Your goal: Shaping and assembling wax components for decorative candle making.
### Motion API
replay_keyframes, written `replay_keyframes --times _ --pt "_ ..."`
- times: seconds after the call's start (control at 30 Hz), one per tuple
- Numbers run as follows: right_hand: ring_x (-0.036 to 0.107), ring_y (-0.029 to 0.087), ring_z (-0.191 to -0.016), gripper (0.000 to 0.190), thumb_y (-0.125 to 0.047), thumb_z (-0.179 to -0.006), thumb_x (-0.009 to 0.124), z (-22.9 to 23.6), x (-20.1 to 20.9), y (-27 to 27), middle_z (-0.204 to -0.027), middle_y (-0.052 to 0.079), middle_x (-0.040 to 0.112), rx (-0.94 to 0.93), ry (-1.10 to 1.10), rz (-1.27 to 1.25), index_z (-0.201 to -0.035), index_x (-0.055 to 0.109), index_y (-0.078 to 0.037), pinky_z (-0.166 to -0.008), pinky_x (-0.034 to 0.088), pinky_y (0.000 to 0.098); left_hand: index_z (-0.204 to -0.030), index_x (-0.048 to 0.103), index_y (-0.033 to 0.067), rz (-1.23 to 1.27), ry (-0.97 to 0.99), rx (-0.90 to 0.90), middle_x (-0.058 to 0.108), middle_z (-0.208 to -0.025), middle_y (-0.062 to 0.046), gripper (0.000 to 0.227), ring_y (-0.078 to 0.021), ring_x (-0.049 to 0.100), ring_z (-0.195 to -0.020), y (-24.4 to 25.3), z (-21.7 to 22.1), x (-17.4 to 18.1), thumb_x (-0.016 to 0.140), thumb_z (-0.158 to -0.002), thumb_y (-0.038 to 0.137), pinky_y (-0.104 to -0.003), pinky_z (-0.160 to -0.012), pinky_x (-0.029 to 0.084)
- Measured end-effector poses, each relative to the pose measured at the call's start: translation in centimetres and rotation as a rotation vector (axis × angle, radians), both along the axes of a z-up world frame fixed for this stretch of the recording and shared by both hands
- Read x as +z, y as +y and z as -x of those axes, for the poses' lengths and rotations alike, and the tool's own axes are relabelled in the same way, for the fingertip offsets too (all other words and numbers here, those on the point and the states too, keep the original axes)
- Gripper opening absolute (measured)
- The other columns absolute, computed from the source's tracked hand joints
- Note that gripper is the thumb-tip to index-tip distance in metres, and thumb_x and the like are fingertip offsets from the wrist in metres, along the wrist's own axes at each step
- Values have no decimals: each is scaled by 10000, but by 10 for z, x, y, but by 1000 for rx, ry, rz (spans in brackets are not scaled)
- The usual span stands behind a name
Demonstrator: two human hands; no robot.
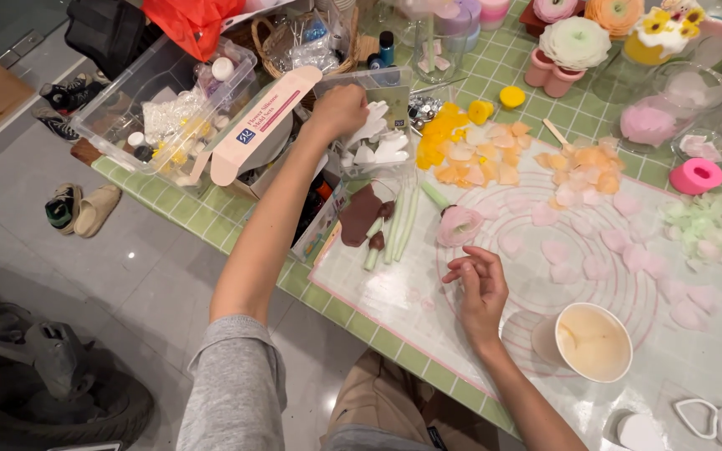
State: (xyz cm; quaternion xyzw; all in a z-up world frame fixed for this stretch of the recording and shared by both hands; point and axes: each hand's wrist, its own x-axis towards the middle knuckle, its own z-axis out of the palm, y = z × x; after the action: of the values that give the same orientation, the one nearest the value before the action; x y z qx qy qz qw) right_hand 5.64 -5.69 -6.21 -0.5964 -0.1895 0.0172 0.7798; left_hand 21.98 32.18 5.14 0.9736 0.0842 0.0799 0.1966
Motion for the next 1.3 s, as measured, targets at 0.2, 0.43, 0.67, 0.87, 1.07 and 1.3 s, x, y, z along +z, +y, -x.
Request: replay_keyframes --times 0.2,0.43,0.67,0.87,1.07,1.3 --pt "665 158 -809 251 -127 -1077 538 3 2 0 -989 112 686 13 6 10 -1292 541 4 -764 533 286 -958 764 61 -190 74 -19 743 -1009 -207 213 -377 717 -980 -29 2 -17 686 -783 153 -483 -872 559" --pt "658 150 -792 246 -123 -1076 539 2 2 0 -984 108 684 27 6 -14 -1289 543 0 -740 535 280 -1333 501 58 -134 168 -32 573 -1291 -269 956 -429 623 -1132 -54 -8 -44 985 -569 370 -479 -927 527" --pt "655 149 -782 255 -122 -1065 549 4 4 0 -982 108 679 52 12 -15 -1287 547 4 -733 521 271 -1310 606 254 -298 205 -8 387 -1480 -208 818 -426 592 -1190 -64 2 -30 966 -599 440 -482 -963 522" --pt "653 143 -779 247 -122 -1067 545 3 6 -1 -977 101 670 48 -1 -16 -1281 553 1 -732 518 266 -1118 720 99 -269 113 -47 614 -1261 -210 477 -390 673 -1087 -37 -25 -49 856 -691 263 -472 -931 549" --pt "650 139 -766 232 -120 -1069 543 3 7 0 -967 103 679 38 25 -20 -1265 560 3 -712 512 262 -1054 688 80 126 -27 -72 733 -1055 -168 341 -346 730 -1004 -10 -20 -30 686 -713 94 -423 -878 562" --pt "651 137 -763 219 -110 -1074 536 0 6 -1 -967 103 680 38 10 -15 -1261 560 1 -708 510 263 -1012 607 32 248 -201 -149 710 -999 -181 350 -373 695 -956 -14 6 16 752 -705 116 -417 -828 531"
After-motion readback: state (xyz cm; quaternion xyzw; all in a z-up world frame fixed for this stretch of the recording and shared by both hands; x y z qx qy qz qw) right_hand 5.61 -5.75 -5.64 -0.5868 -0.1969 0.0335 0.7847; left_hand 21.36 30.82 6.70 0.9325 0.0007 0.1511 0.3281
